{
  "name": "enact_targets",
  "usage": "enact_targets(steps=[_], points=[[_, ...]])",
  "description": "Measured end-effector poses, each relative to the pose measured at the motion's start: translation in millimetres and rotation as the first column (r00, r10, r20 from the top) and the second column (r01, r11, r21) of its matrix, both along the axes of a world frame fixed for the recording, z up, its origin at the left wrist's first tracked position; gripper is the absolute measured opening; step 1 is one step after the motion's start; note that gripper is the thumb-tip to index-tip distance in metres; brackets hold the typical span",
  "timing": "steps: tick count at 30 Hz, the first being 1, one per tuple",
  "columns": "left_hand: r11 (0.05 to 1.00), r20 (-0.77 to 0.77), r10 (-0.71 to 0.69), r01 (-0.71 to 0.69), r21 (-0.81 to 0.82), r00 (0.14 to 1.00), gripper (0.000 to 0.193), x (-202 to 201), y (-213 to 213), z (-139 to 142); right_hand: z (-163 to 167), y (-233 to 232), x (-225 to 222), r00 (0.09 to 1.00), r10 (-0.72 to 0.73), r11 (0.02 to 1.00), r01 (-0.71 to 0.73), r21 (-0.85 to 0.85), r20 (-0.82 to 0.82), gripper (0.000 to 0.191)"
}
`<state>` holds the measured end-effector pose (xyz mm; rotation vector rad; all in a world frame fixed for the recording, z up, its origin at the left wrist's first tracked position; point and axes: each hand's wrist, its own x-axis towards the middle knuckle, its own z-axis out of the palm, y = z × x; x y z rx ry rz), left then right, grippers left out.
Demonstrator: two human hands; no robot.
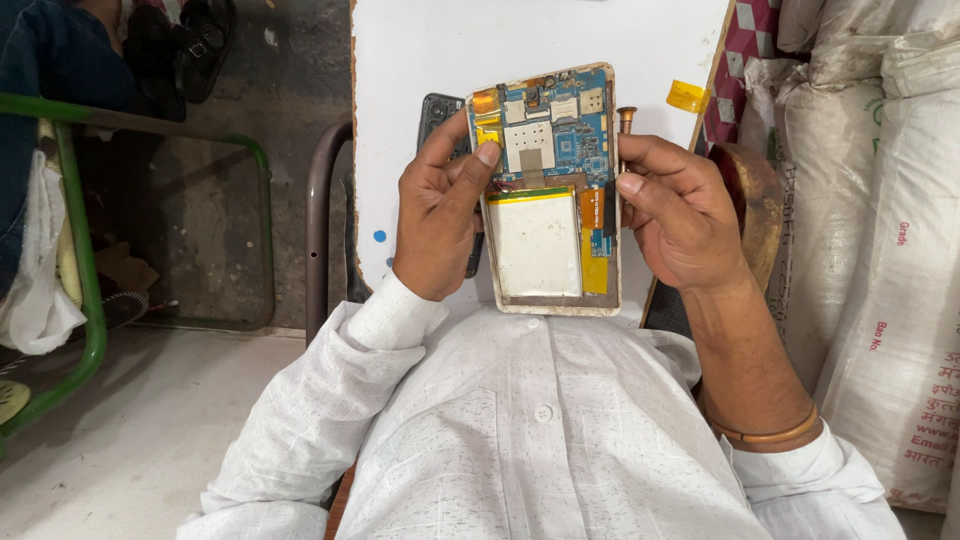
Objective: The person holds a disassembled smartphone and uses a small metal tool to probe and adjust components on the motherboard. The person repeatedly repositions the phone and tool while working on the internal circuitry.
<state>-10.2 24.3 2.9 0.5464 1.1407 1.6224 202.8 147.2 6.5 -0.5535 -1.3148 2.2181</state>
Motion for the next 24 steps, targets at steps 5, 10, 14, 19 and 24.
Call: enact_targets(steps=[5, 10, 14, 19, 24], points=[[0.999, 0.042, 0.017, -0.016, -0.043, 0.999, 0.056, 1.0, 1.7, 4.4, -2.4, 0.9, 1.9, 0.999, -0.041, 0.998, 0.041, -0.046, 0.017, 0.036], [0.998, 0.036, 0.000, 0.002, -0.062, 0.999, 0.050, 1.6, 0.4, 5.7, -7.1, 0.8, 5.2, 0.995, -0.095, 0.990, 0.099, -0.101, 0.041, 0.036], [0.995, 0.026, -0.004, 0.006, -0.102, 1.000, 0.048, 4.2, 1.1, 4.5, -13.6, 0.6, 7.9, 0.990, -0.135, 0.982, 0.140, -0.129, 0.045, 0.035], [0.997, 0.034, -0.018, 0.021, -0.074, 0.999, 0.049, 6.1, -2.0, 7.8, -22.3, 2.0, 9.8, 0.987, -0.157, 0.976, 0.159, -0.148, 0.024, 0.034], [0.997, 0.058, -0.030, 0.034, -0.074, 0.998, 0.050, 8.5, -3.0, 14.6, -25.7, 2.3, 12.3, 0.987, -0.162, 0.976, 0.160, -0.146, 0.004, 0.034]])
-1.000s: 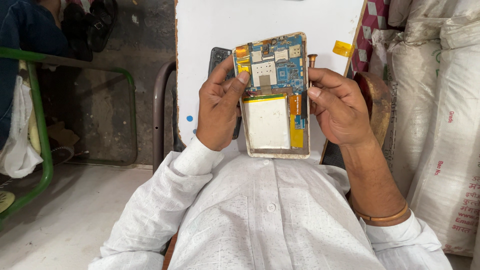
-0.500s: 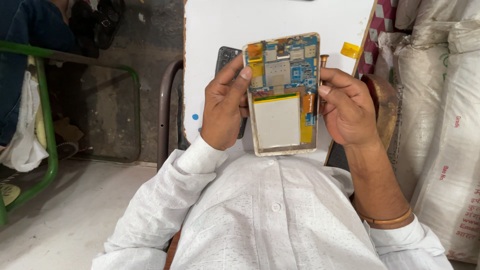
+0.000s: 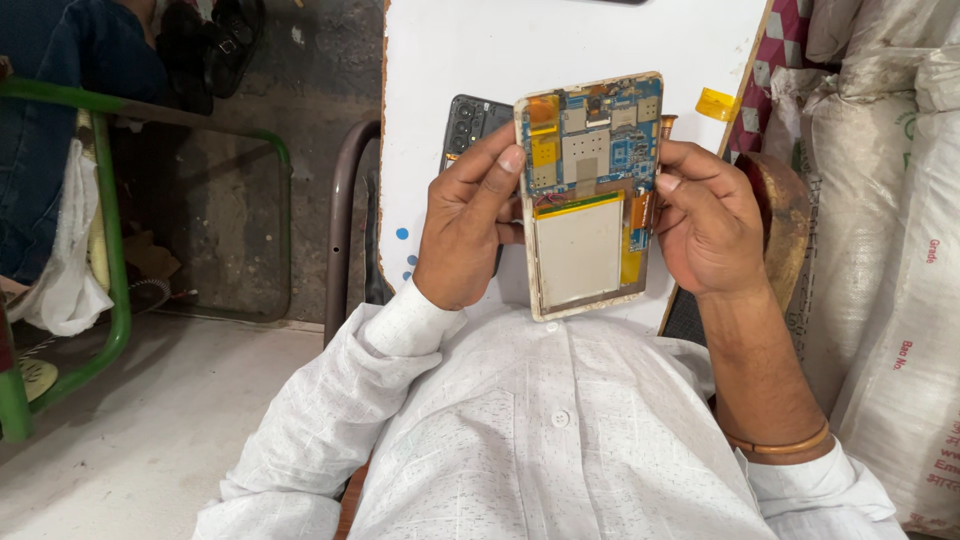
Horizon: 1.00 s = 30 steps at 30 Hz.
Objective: The person holds a disassembled smartphone and uses a small metal tool to probe and adjust components on the motherboard. The person repeatedly repositions the phone and tool while working on the internal circuitry.
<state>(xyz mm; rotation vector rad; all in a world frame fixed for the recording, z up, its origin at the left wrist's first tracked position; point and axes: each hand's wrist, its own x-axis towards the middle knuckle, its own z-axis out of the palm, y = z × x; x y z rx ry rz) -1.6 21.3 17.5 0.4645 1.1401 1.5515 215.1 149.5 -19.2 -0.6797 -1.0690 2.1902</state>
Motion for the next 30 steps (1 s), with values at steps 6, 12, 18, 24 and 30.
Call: enact_targets(steps=[6, 12, 18, 24, 30], points=[[1.000, -0.049, -0.020, 0.020, -0.002, 0.999, 0.050, 1.8, 0.6, 2.2, 0.1, 1.2, 2.1, 1.000, 0.000, 1.000, 0.000, -0.002, -0.003, 0.035], [1.000, -0.020, -0.018, 0.018, 0.021, 1.000, 0.050, 1.9, -0.1, -1.7, 0.7, 0.9, 2.4, 1.000, -0.005, 1.000, 0.005, 0.016, 0.003, 0.035], [1.000, 0.008, -0.003, 0.003, 0.012, 1.000, 0.049, 3.2, 1.1, -5.1, 2.9, -0.3, 2.6, 0.999, 0.017, 0.999, -0.016, 0.036, -0.037, 0.034], [1.000, 0.038, 0.009, -0.009, -0.016, 0.999, 0.048, 1.0, 2.8, -7.8, 5.3, -3.9, 2.6, 0.999, 0.022, 0.998, -0.020, 0.060, -0.043, 0.030], [1.000, 0.080, 0.018, -0.016, -0.027, 0.997, 0.046, 1.4, 4.4, -9.3, 7.8, -4.1, 4.5, 0.999, 0.014, 0.995, -0.010, 0.104, -0.037, 0.031]])
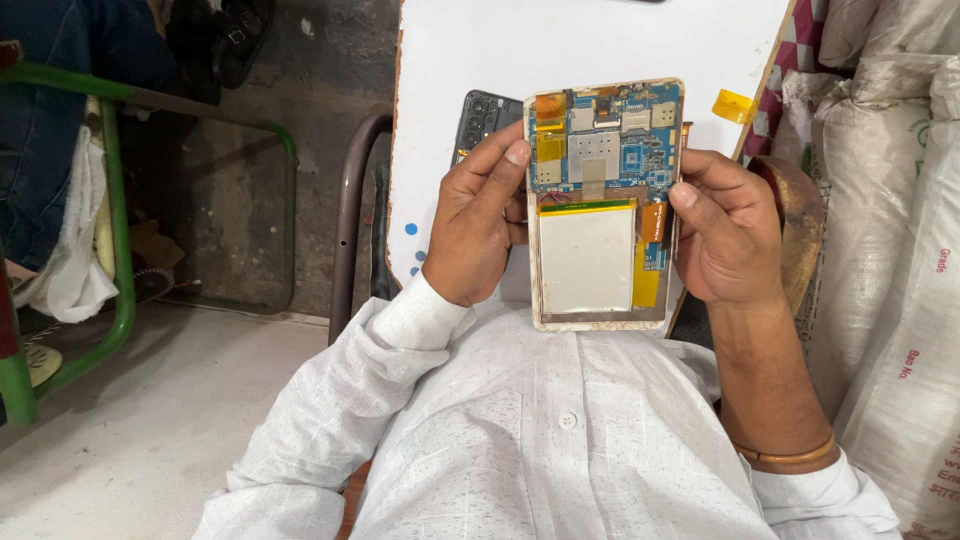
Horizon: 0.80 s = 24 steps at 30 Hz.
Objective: The person holds a disassembled smartphone and uses a small metal tool to probe and adjust components on the motherboard. The person repeatedly repositions the phone and tool while working on the internal circuitry.
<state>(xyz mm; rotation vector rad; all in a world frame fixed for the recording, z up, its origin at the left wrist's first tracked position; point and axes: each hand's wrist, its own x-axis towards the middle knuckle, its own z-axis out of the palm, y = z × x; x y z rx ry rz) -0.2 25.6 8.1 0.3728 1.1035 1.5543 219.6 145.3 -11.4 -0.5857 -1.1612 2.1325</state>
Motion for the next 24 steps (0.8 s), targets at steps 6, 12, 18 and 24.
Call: enact_targets(steps=[6, 12, 18, 24], points=[[1.000, 0.019, 0.000, 0.000, 0.013, 1.000, 0.046, 0.0, -0.3, -1.7, 2.2, -0.8, 0.5, 1.000, -0.011, 1.000, 0.010, 0.028, 0.008, 0.031], [1.000, 0.011, 0.006, -0.006, 0.009, 1.000, 0.045, 0.1, 0.7, -4.8, 3.6, -0.2, -0.1, 1.000, -0.009, 0.999, 0.009, 0.040, 0.005, 0.033], [1.000, 0.085, 0.008, -0.007, -0.019, 0.996, 0.045, -0.5, 1.8, -5.3, 4.7, -1.8, -1.4, 0.999, -0.034, 0.999, 0.034, 0.027, 0.019, 0.034], [1.000, 0.074, -0.003, 0.004, -0.015, 0.997, 0.046, -1.0, 1.9, -5.4, 8.3, -3.2, -3.4, 0.999, -0.038, 0.999, 0.039, -0.006, 0.015, 0.035]])
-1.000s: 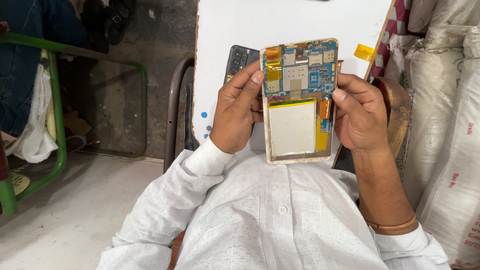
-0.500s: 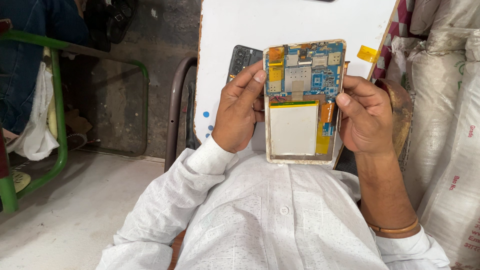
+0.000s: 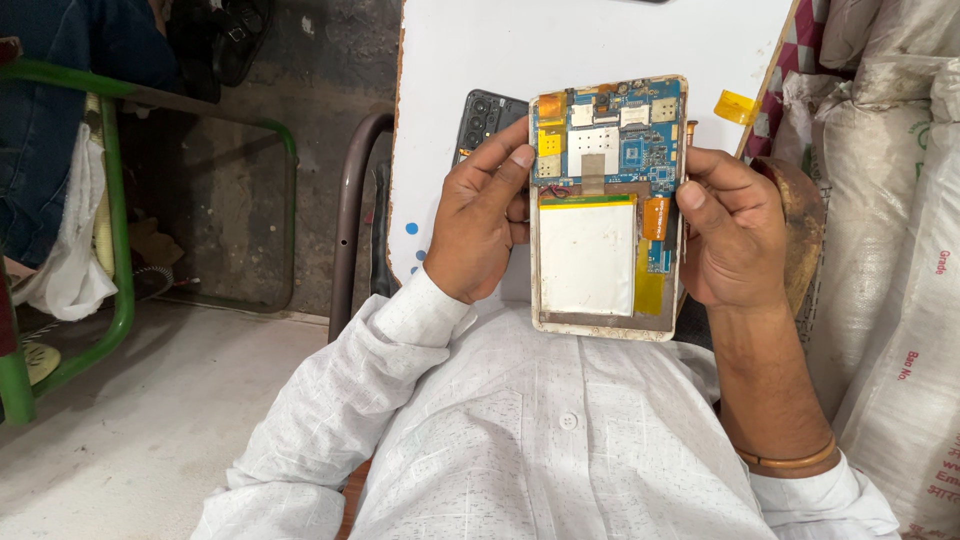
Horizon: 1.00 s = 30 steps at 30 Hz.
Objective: The person holds a disassembled smartphone and uses a small metal tool to probe and adjust components on the motherboard. The person repeatedly repositions the phone and tool while working on the internal circuitry.
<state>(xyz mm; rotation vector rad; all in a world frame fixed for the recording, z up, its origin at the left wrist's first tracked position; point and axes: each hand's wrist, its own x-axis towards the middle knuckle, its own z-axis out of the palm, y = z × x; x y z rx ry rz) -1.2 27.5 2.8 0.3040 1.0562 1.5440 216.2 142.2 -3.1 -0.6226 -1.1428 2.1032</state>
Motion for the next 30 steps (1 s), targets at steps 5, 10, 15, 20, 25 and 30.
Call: enact_targets(steps=[5, 10, 15, 20, 25, 30], points=[[1.000, 0.050, -0.015, 0.014, 0.021, 0.999, 0.046, -1.6, -0.3, -3.2, 3.5, -1.6, -0.9, 1.000, 0.000, 1.000, 0.000, -0.002, -0.012, 0.041], [1.000, 0.036, -0.015, 0.015, 0.020, 0.999, 0.045, -1.7, 0.7, -4.5, 5.4, -2.2, -1.1, 1.000, 0.011, 1.000, -0.010, 0.006, -0.017, 0.045], [1.000, 0.025, -0.015, 0.015, 0.011, 1.000, 0.044, -1.6, 0.9, -1.6, 5.1, -1.4, 1.2, 1.000, 0.005, 0.999, -0.004, 0.042, -0.003, 0.042], [1.000, 0.009, -0.024, 0.024, 0.011, 1.000, 0.043, -1.8, 0.7, 0.5, 4.0, -0.5, 4.1, 1.000, 0.014, 0.995, -0.014, 0.094, 0.005, 0.036], [0.999, 0.001, -0.028, 0.028, 0.020, 1.000, 0.042, -2.2, 1.3, -0.3, 4.0, 0.2, 4.2, 1.000, 0.017, 0.993, -0.019, 0.118, 0.011, 0.033], [0.999, -0.006, -0.031, 0.031, 0.020, 1.000, 0.042, -2.6, 1.4, -2.0, 6.8, 0.9, 3.0, 1.000, 0.020, 0.991, -0.022, 0.130, 0.015, 0.033]])
